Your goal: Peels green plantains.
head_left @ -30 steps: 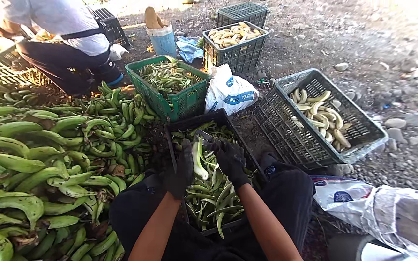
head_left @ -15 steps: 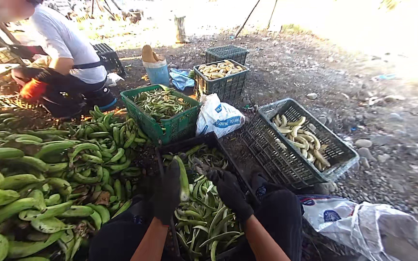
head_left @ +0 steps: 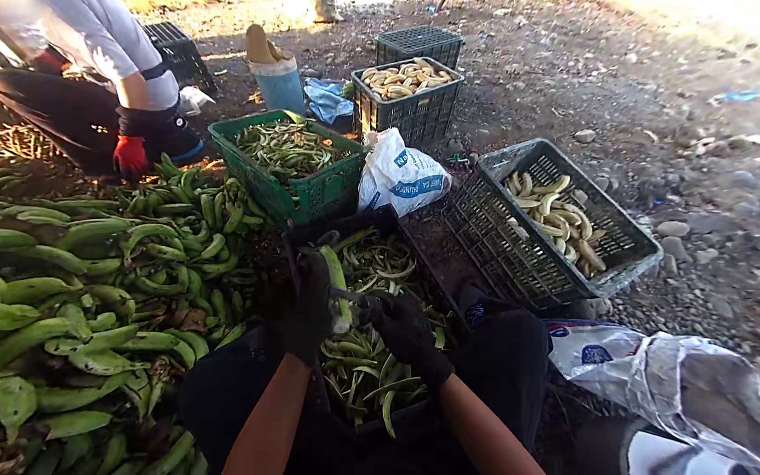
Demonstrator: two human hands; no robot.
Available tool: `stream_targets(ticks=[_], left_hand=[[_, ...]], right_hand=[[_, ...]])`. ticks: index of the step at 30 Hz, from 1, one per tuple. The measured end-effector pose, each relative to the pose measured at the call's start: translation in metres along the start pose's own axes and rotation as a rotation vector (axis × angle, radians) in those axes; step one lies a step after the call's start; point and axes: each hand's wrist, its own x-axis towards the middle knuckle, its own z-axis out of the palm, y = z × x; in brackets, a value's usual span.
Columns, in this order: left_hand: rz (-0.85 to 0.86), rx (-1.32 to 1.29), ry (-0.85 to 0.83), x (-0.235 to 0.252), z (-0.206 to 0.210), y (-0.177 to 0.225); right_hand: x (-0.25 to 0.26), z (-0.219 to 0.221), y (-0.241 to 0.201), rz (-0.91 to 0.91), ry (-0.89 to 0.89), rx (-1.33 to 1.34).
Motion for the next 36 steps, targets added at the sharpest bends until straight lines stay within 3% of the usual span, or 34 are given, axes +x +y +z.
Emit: stream_targets(ticks=[5,8,13,17,20,22,25,28,30,32,34,36], left_hand=[[-0.323,-0.006,-0.140,-0.009,0.010,-0.002],[-0.354,0.126,-0.158,-0.008,0.007,0.005],[-0.437,-0.018,-0.355,-0.013,0.000,0.004],[-0.296,-0.110,-0.164,-0.002,0.000,0.004],[-0.059,-0.138,0.105,0.003,-0.003,-0.016],[0.038,-0.181,0.369,0.008,0.000,-0.023],[0.084,-0.008,0.626,0.008,-0.002,-0.015],[0.063,0.011,0.490,0.003,0.000,-0.009],[0.022,-0.087,0.174,0.009,-0.007,-0.016],[-0.092,0.048,-0.088,0.009,-0.010,-0.013],[-0.253,0.279,-0.193,0.000,-0.001,0.010],[-0.294,0.416,-0.286,-0.006,-0.002,0.022]], right_hand=[[0.038,-0.003,-0.009,0.139,0.141,-0.134],[0.048,-0.005,-0.011,0.140,0.154,-0.079],[0.059,-0.016,0.017,0.132,0.225,-0.029],[0.050,-0.025,0.020,0.115,0.186,-0.014],[0.031,-0.010,0.004,0.105,0.098,-0.026],[0.016,0.006,-0.001,0.095,0.064,-0.086],[-0.005,0.029,0.001,-0.040,0.236,-0.081],[-0.001,0.029,-0.001,-0.072,0.287,-0.084],[0.014,0.019,-0.005,0.009,0.195,-0.100],[0.033,0.009,-0.006,0.071,0.115,-0.105],[0.046,0.003,0.000,0.050,0.090,-0.070],[0.051,0.000,0.004,0.000,0.076,-0.014]])
